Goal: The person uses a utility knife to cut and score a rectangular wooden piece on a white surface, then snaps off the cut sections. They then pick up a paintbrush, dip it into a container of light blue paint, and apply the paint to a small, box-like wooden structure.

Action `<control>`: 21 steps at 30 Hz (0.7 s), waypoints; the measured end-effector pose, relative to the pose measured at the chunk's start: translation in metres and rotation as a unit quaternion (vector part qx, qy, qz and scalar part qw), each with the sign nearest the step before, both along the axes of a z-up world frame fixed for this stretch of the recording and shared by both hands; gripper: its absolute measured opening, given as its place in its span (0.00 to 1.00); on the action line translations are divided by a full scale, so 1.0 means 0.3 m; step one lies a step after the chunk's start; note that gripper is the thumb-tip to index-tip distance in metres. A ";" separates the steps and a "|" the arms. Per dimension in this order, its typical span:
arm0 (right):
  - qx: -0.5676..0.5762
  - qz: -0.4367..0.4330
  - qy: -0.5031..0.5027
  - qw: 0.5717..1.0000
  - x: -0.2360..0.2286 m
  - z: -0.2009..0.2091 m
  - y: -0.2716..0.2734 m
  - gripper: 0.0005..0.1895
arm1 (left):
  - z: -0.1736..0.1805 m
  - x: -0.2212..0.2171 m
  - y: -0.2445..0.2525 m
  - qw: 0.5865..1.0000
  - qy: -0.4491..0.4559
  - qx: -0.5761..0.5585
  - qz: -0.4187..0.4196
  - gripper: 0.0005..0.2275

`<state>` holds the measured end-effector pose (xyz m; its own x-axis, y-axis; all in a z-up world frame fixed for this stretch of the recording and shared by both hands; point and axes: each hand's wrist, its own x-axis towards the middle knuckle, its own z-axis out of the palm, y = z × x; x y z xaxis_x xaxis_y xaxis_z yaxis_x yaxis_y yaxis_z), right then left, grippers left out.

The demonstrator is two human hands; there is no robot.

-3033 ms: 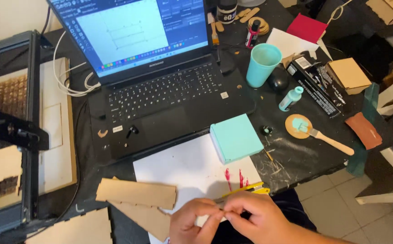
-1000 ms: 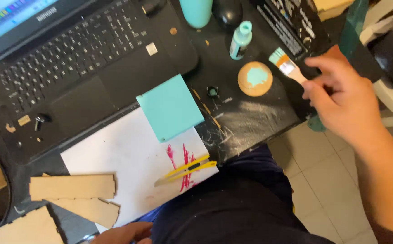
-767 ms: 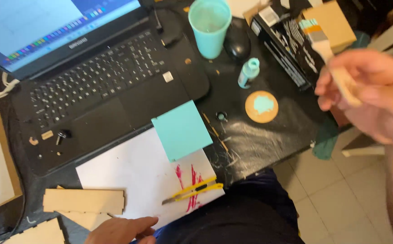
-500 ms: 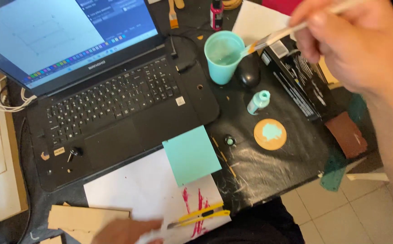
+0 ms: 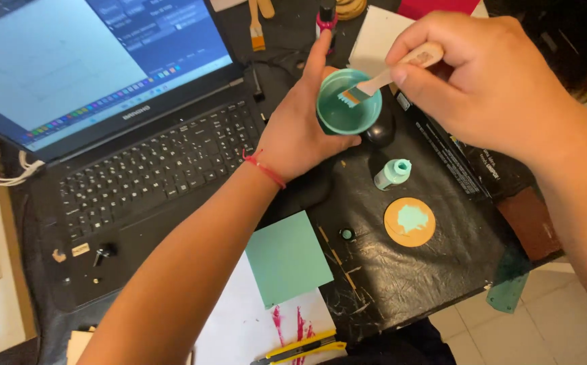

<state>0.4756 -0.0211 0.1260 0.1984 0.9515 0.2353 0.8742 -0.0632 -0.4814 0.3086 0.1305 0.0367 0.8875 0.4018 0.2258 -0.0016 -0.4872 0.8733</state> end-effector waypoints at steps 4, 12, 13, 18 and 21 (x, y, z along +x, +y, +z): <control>0.005 0.107 -0.047 0.993 -0.025 -0.014 -0.005 0.04 | -0.096 -0.003 -0.011 0.985 -0.082 0.146 -0.044 0.46; -0.008 0.137 -0.134 0.982 -0.032 -0.095 -0.006 0.05 | -0.163 -0.023 -0.003 0.963 -0.093 0.248 -0.050 0.51; -0.014 0.126 -0.152 0.980 -0.030 -0.099 -0.007 0.05 | -0.161 -0.022 -0.002 0.961 -0.095 0.254 -0.060 0.51; -0.040 0.104 -0.187 0.976 -0.034 -0.098 -0.024 0.03 | -0.159 -0.025 -0.002 0.955 -0.103 0.268 -0.073 0.50; -0.034 0.121 -0.225 0.966 -0.044 -0.097 -0.027 0.02 | -0.155 -0.026 -0.009 0.953 -0.107 0.273 -0.073 0.44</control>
<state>0.4626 -0.0292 0.0970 -0.1406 0.9733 0.1813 0.9871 0.1520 -0.0505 0.3009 0.1280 -0.0097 0.8351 0.0487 0.5479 -0.2532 -0.8502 0.4616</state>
